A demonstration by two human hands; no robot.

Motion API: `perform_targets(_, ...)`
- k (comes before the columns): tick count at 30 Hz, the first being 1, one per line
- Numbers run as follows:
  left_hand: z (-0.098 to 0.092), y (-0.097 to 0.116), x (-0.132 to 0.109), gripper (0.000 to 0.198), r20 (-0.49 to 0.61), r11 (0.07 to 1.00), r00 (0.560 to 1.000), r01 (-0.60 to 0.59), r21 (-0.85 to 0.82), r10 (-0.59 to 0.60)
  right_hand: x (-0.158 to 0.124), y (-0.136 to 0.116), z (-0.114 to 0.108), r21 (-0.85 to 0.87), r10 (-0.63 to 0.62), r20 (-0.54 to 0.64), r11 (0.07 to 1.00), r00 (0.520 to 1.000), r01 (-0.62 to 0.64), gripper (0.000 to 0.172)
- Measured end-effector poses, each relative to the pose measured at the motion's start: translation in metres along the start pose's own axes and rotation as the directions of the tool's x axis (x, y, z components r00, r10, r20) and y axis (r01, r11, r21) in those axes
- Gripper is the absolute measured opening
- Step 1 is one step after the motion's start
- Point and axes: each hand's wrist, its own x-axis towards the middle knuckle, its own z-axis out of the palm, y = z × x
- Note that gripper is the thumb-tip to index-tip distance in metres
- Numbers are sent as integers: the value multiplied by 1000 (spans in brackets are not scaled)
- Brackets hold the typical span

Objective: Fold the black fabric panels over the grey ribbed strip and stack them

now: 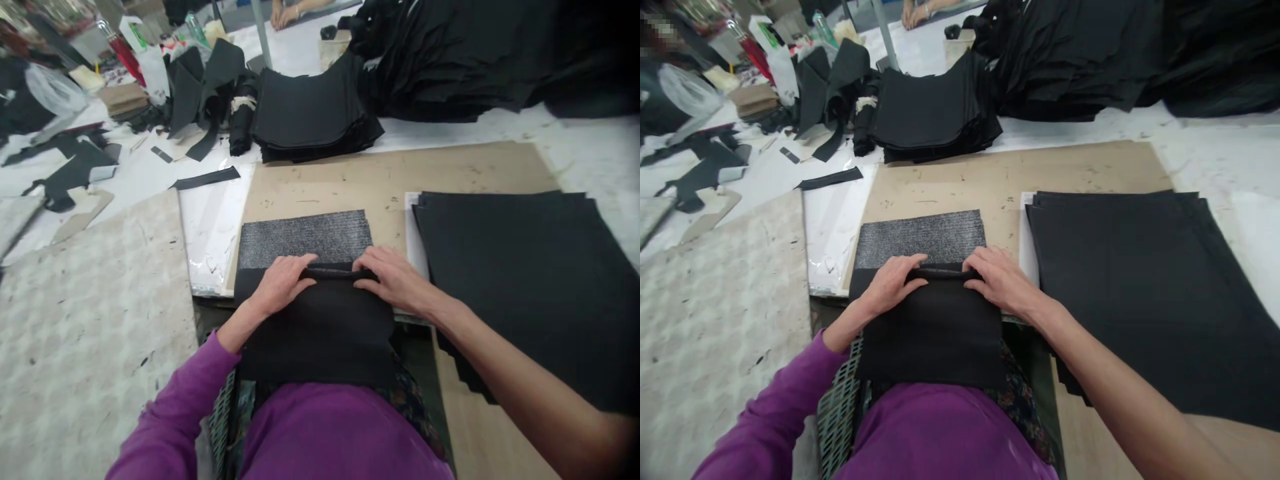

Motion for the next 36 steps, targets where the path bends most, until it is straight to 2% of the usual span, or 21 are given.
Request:
perform_targets(4,-14,-27,-32,38,-22,996,1000,21,87,-19,8,-10,-15,-150,48,7,988,999,-46,23)
perform_targets(8,-24,-58,-63,34,-32,976,996,83,200,-79,7,-7,-23,-232,23,25,973,999,-17,32)
perform_targets(11,-36,-76,-84,36,-26,957,990,137,257,-135,-1,0,-18,-161,-7,31,987,999,12,25)
perform_targets(14,-51,-75,-91,42,-45,903,972,230,364,-230,-7,6,-11,1,9,17,1000,1000,-9,24)
perform_targets(17,-58,-47,-70,45,-163,869,960,277,411,-228,-5,9,-8,19,14,11,1000,1000,-14,27)
perform_targets(19,-51,-21,-43,41,-204,935,970,192,297,-135,-2,9,-10,-52,3,29,999,1000,-2,27)
perform_targets(22,-24,14,5,38,-174,998,984,-8,65,19,4,6,-14,-171,-8,55,985,998,17,34)
perform_targets(24,-1,28,30,38,-106,995,989,-101,9,102,6,5,-16,-220,-13,54,975,998,25,38)
perform_targets(26,18,35,45,35,-36,989,988,-150,17,150,6,3,-16,-240,-19,48,970,999,30,40)
perform_targets(28,30,37,50,28,0,986,987,-160,57,160,6,2,-16,-248,-23,43,968,999,33,41)
perform_targets(30,34,38,48,23,3,984,989,-150,98,150,6,3,-18,-268,-19,51,963,998,32,43)
perform_targets(34,30,40,42,23,-15,988,994,-109,108,111,1,11,-28,-337,71,86,941,994,-38,52)
perform_targets(36,28,40,42,26,-11,993,996,-87,82,89,-5,17,-32,-320,103,81,945,991,-72,51)
